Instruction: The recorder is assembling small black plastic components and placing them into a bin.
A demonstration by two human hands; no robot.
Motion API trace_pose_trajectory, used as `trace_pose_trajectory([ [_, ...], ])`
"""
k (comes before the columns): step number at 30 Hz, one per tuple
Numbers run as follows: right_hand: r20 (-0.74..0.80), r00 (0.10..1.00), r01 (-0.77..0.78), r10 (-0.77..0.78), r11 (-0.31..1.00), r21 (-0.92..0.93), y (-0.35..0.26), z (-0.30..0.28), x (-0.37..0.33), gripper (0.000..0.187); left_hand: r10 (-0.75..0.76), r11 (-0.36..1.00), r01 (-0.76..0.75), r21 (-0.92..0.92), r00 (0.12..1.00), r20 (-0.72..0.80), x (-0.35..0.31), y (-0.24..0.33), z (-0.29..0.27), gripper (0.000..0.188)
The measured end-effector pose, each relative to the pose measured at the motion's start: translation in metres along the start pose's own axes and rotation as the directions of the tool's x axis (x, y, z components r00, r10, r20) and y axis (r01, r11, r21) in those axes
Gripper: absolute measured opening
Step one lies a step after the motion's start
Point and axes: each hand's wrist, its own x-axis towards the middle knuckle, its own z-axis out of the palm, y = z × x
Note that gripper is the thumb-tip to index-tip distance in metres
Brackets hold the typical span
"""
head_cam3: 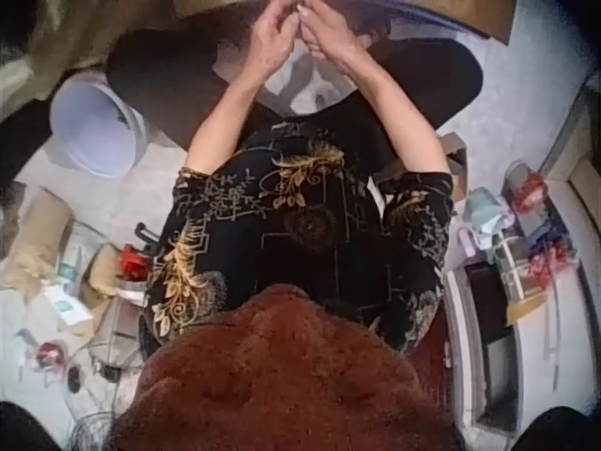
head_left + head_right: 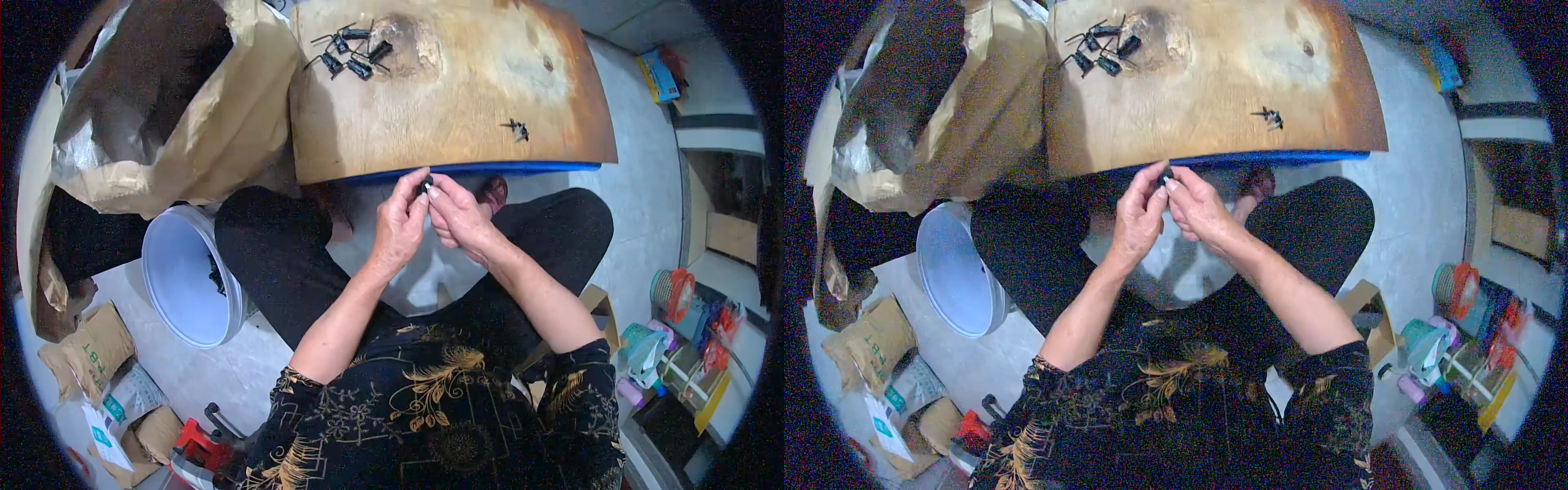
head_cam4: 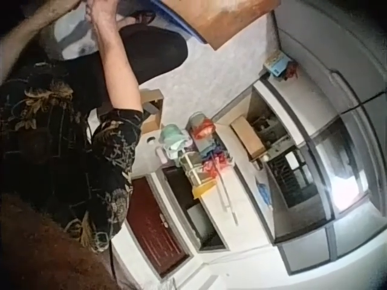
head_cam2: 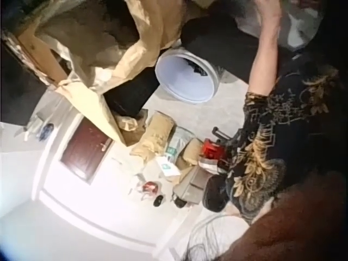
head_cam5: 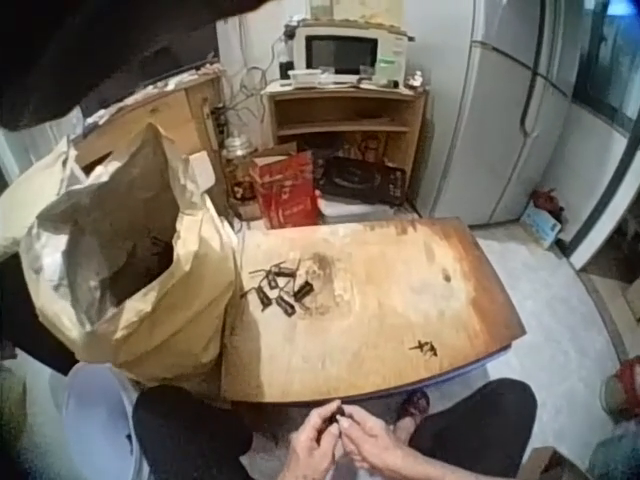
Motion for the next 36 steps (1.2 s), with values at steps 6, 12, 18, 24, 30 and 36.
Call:
trace_pose_trajectory([
  [6,-0.014,0.996,-0.085,0.084,0.991,-0.099,-0.009,0.005,0.016,0.022,0.075,0.988,-0.064,0.144,0.994,-0.074,0.004,-0.005,-0.005,0.030],
  [12,0.187,0.969,-0.077,0.162,0.916,-0.394,-0.031,0.009,0.042,0.025,-0.044,0.994,0.030,-0.101,0.989,-0.144,0.004,-0.007,-0.025,0.031],
  [18,0.351,0.910,0.403,-0.221,0.274,-0.873,-0.114,0.004,0.115,0.032,0.147,0.980,-0.186,-0.064,0.907,-0.395,-0.018,0.087,-0.108,0.032],
  [24,0.177,0.727,0.136,-0.664,-0.113,-0.984,-0.118,-0.005,0.184,0.033,0.341,0.873,-0.010,0.487,0.726,-0.597,-0.061,0.072,-0.250,0.030],
  [30,0.037,0.745,0.117,-0.666,0.075,-0.990,-0.119,-0.019,0.166,0.021,0.086,0.552,0.414,0.724,0.835,-0.543,-0.107,0.000,-0.329,0.032],
  [36,0.015,0.839,0.344,-0.544,0.508,-0.790,-0.100,-0.027,0.088,0.016,0.526,0.632,0.033,0.774,0.715,-0.460,-0.069,0.079,-0.231,0.037],
])
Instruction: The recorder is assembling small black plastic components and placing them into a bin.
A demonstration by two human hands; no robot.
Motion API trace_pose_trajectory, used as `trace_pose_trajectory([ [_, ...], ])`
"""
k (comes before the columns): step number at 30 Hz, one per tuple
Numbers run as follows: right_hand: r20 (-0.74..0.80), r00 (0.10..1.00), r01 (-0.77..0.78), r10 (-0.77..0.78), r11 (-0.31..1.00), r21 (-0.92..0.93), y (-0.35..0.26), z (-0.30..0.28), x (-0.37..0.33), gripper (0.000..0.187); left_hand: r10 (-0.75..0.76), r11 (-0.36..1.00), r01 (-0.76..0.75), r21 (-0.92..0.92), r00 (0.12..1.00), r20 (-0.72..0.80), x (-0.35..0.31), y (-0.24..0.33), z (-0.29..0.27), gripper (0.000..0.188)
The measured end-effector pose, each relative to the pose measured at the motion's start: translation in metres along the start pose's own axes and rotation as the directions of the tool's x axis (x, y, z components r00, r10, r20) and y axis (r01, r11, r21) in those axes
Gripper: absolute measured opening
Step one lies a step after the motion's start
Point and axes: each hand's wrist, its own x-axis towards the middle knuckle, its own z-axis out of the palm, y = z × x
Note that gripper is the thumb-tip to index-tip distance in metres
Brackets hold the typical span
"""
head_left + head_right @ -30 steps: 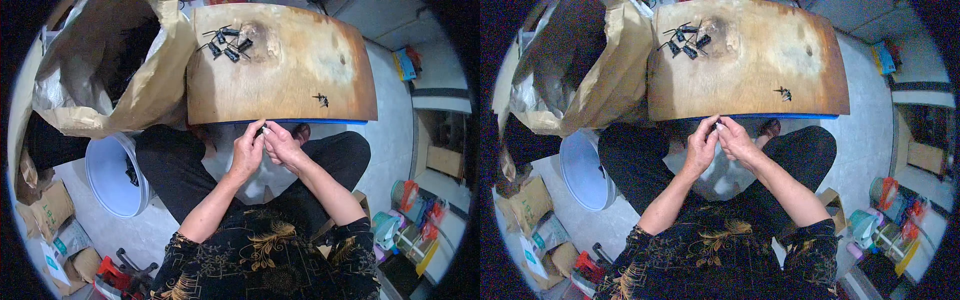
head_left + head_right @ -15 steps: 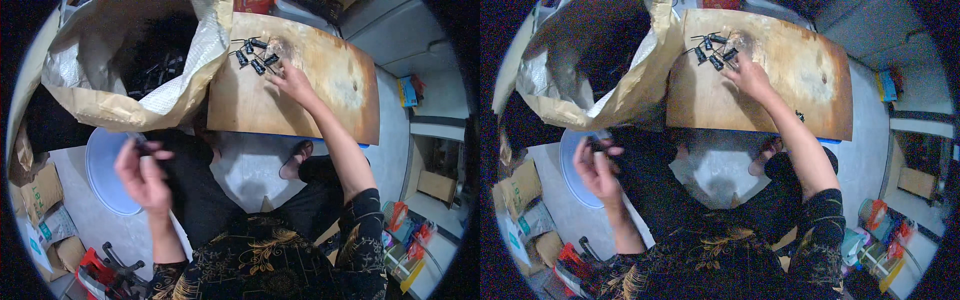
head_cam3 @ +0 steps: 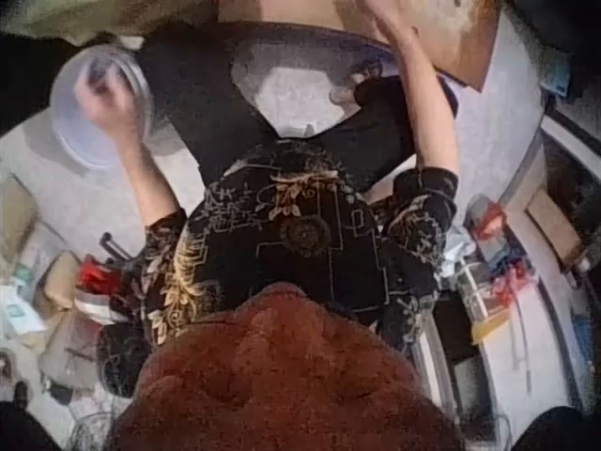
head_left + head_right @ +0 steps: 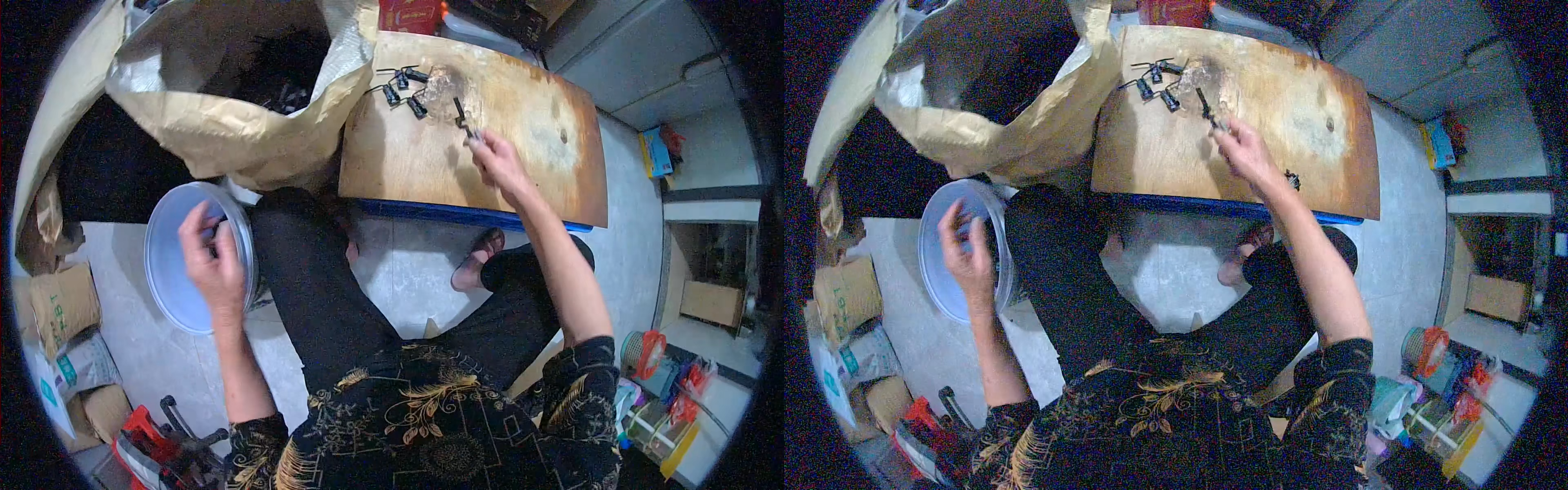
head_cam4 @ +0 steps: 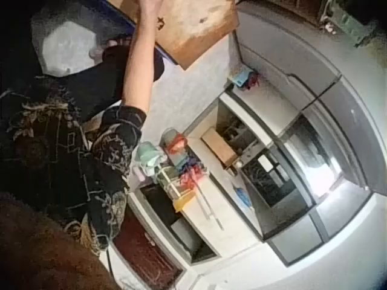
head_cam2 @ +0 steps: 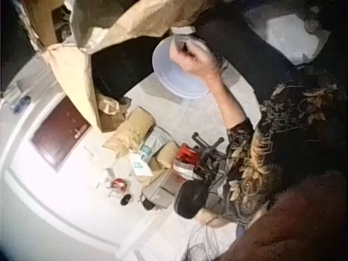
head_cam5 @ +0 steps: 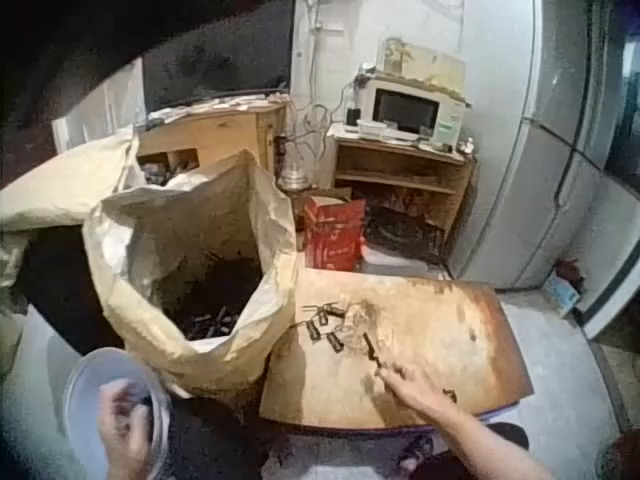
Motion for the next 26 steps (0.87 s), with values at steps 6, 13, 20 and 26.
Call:
trace_pose_trajectory([
  [6,0.282,0.959,-0.123,0.030,0.940,0.319,-0.042,0.017,-0.109,0.014,-0.001,0.156,0.854,-0.496,0.502,0.865,-0.028,0.125,0.090,0.076],
  [13,0.182,0.966,0.119,-0.185,0.939,0.324,-0.010,0.028,-0.150,0.015,0.197,-0.230,0.920,-0.318,0.364,0.910,-0.064,0.128,0.143,0.044],
  [20,0.164,0.970,0.161,-0.179,0.980,0.117,0.019,0.033,-0.155,0.015,0.077,-0.242,0.904,-0.352,0.380,0.922,-0.088,0.124,0.159,0.037],
  [26,0.111,0.991,0.063,-0.079,0.987,0.146,0.013,0.030,-0.154,0.023,0.024,0.168,0.888,-0.429,0.431,0.902,-0.100,0.113,0.172,0.042],
])
